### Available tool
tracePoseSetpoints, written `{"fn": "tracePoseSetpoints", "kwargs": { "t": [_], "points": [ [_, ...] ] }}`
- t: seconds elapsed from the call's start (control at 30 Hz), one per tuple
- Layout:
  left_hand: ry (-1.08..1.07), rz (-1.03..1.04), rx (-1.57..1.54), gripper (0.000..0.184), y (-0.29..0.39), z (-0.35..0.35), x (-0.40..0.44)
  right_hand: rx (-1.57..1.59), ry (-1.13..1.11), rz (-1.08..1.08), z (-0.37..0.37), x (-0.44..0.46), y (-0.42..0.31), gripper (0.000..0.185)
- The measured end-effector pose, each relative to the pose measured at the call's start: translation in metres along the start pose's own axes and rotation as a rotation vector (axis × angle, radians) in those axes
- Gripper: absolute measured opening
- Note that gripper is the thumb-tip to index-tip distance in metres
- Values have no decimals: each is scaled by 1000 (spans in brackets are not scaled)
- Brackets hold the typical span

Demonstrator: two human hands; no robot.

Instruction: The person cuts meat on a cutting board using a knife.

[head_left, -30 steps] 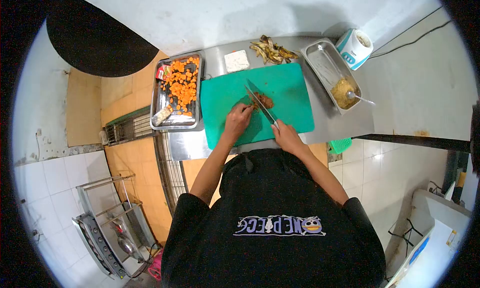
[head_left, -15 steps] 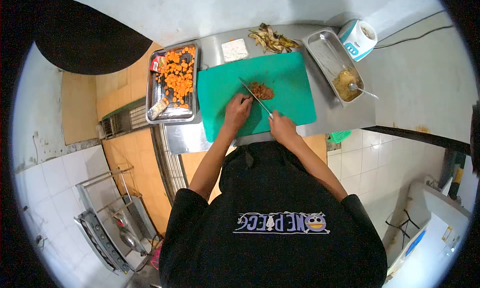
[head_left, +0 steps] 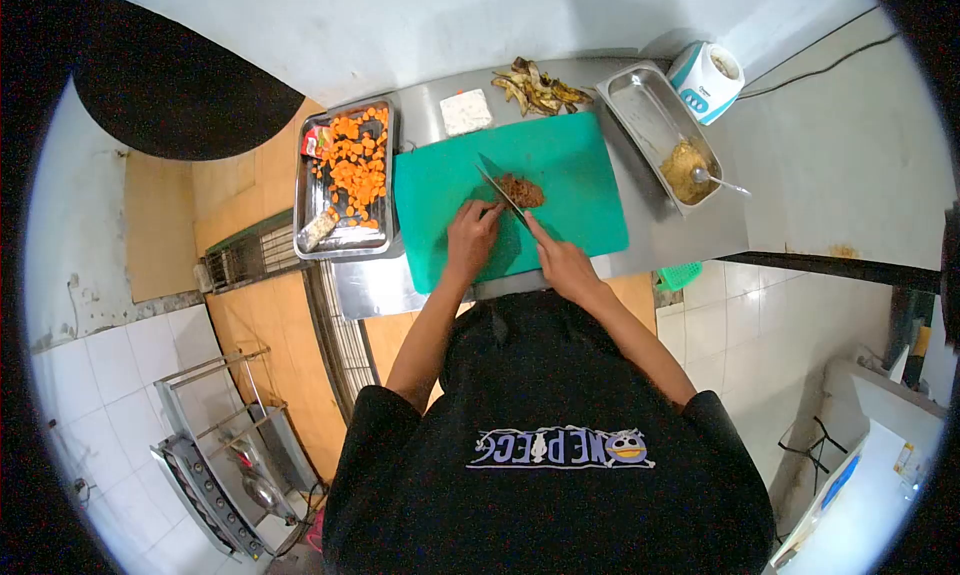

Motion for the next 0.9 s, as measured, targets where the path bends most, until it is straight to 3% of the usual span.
{"fn": "tracePoseSetpoints", "kwargs": {
  "t": [0.07,0.3,0.6,0.8,0.9],
  "points": [
    [-35,-23,30,27,-4,4,-1,-84,72,-101,7,2,0,71],
    [-19,-23,-18,26,-4,2,1,-212,29,-41,14,6,2,74],
    [-24,-47,-42,24,-5,3,1,-147,38,-24,13,7,7,69],
    [-1,4,-20,21,-11,7,7,-264,31,20,0,14,5,69],
    [10,4,-54,19,-10,9,4,-121,-12,9,3,11,9,60]
  ]
}}
Point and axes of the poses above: each hand's wrist, its own x-axis towards the middle knuckle, its own z-axis out of the palm, y = z × x, the point moved 5 cm from there along x, towards the middle knuckle, and after that the axes turned 6 degrees about -y, right-handed, at the moved point
